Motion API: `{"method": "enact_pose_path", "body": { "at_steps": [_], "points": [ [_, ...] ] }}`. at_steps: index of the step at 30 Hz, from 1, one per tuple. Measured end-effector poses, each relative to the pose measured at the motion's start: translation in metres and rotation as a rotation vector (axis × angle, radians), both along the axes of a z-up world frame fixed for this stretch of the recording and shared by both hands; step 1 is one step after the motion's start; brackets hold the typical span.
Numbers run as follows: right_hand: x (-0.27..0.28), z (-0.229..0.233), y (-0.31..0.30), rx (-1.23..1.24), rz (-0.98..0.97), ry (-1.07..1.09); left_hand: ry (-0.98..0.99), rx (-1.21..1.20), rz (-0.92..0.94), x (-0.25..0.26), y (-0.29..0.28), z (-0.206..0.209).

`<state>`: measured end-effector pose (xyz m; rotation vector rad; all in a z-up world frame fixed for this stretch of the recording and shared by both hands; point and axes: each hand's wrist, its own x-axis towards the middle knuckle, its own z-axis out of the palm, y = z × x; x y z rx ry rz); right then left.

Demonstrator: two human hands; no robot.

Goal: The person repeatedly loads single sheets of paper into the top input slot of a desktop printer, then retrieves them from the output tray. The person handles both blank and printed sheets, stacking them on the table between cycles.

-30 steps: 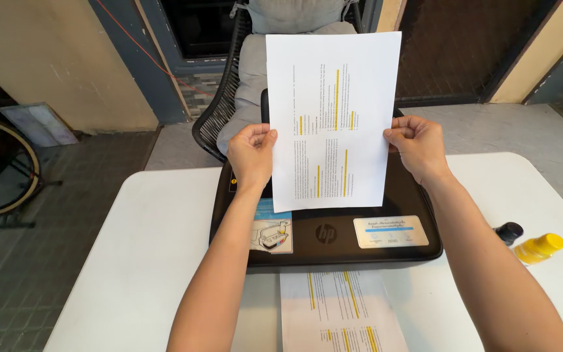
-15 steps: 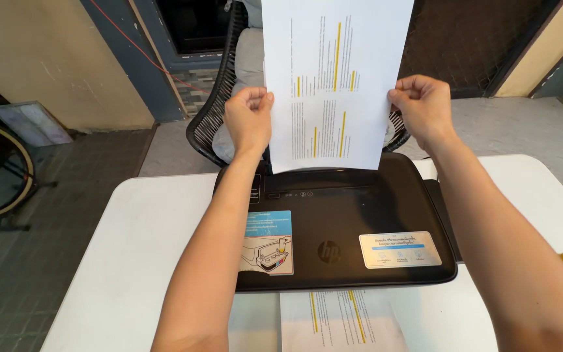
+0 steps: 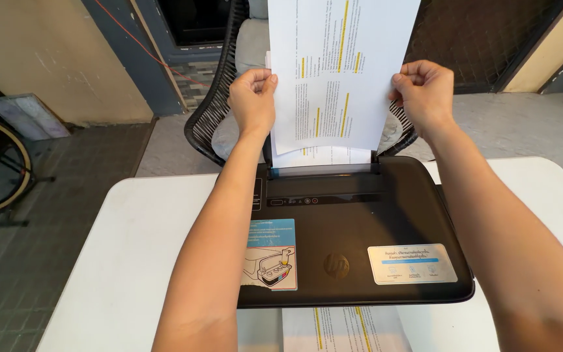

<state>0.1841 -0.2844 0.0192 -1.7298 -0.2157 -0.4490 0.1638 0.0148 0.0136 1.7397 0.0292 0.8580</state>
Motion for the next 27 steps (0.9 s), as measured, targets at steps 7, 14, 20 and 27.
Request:
{"method": "enact_pose_path", "body": {
  "at_steps": [7,14,20,27],
  "points": [
    [0.005,-0.034,0.006,-0.023,-0.022,0.081,0.048,-0.064,-0.011,0.014,0.008,-0.041],
    [0.005,-0.045,0.010,-0.039,-0.018,0.088,0.120,-0.089,0.012,0.015,0.014,-0.057],
    [-0.004,-0.030,0.015,-0.062,-0.032,0.013,0.099,-0.170,-0.045,0.021,0.016,-0.053],
    [-0.018,-0.017,0.026,-0.103,-0.066,-0.014,0.095,-0.196,-0.049,0.026,0.022,-0.057]
  ]
}}
